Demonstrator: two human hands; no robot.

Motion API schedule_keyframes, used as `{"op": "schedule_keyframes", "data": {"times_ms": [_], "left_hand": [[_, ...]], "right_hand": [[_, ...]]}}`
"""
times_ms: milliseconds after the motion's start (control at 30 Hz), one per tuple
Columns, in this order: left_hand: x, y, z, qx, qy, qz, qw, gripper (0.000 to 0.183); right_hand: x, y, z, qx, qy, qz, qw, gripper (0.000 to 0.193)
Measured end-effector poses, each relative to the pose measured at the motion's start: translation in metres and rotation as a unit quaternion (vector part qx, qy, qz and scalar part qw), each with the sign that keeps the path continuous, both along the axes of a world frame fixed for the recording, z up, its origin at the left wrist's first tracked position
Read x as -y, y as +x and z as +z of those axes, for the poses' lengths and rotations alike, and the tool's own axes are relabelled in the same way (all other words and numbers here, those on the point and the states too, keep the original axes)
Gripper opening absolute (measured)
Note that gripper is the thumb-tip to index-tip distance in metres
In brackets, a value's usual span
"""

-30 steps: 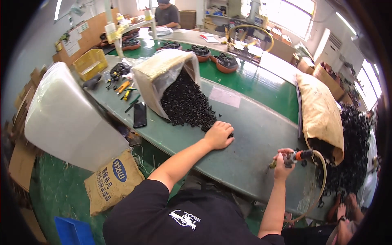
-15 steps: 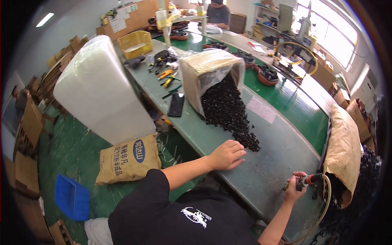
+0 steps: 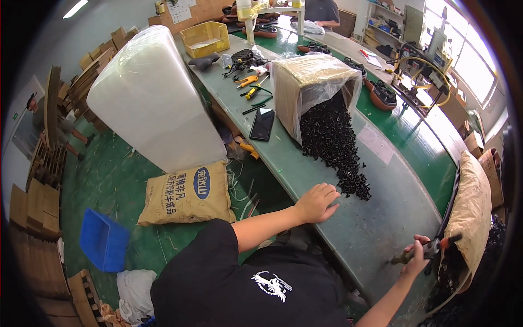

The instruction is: The person is assembling bicycle seats by attaching components and securing them with screws using a pneumatic screwdriver on a factory assembly line.

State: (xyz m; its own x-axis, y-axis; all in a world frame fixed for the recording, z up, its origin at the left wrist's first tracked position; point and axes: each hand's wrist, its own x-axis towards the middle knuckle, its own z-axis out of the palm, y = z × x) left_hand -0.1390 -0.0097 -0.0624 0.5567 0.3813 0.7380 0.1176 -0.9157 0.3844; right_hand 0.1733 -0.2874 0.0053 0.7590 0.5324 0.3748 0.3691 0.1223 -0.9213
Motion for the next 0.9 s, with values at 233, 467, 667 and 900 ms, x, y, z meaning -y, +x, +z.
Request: {"op": "schedule_keyframes", "data": {"times_ms": [233,467,667,900], "left_hand": [[0.001,0.001,0.0,-0.027,-0.023,-0.006,0.999,0.023],[-0.004,0.011,-0.003,-0.067,-0.043,-0.038,0.996,0.022],[-0.002,0.02,-0.01,-0.09,-0.055,-0.04,0.994,0.017],[-0.002,0.014,-0.018,-0.094,-0.075,-0.074,0.99,0.016]], "right_hand": [[0.063,0.0,-0.019,-0.225,-0.279,-0.12,0.926,0.053],[0.063,-0.017,-0.018,0.164,-0.512,-0.156,0.828,0.068],[0.07,-0.098,0.033,0.288,-0.319,-0.028,0.902,0.023],[0.161,-0.178,-0.111,-0.362,-0.399,0.092,0.838,0.023]]}}
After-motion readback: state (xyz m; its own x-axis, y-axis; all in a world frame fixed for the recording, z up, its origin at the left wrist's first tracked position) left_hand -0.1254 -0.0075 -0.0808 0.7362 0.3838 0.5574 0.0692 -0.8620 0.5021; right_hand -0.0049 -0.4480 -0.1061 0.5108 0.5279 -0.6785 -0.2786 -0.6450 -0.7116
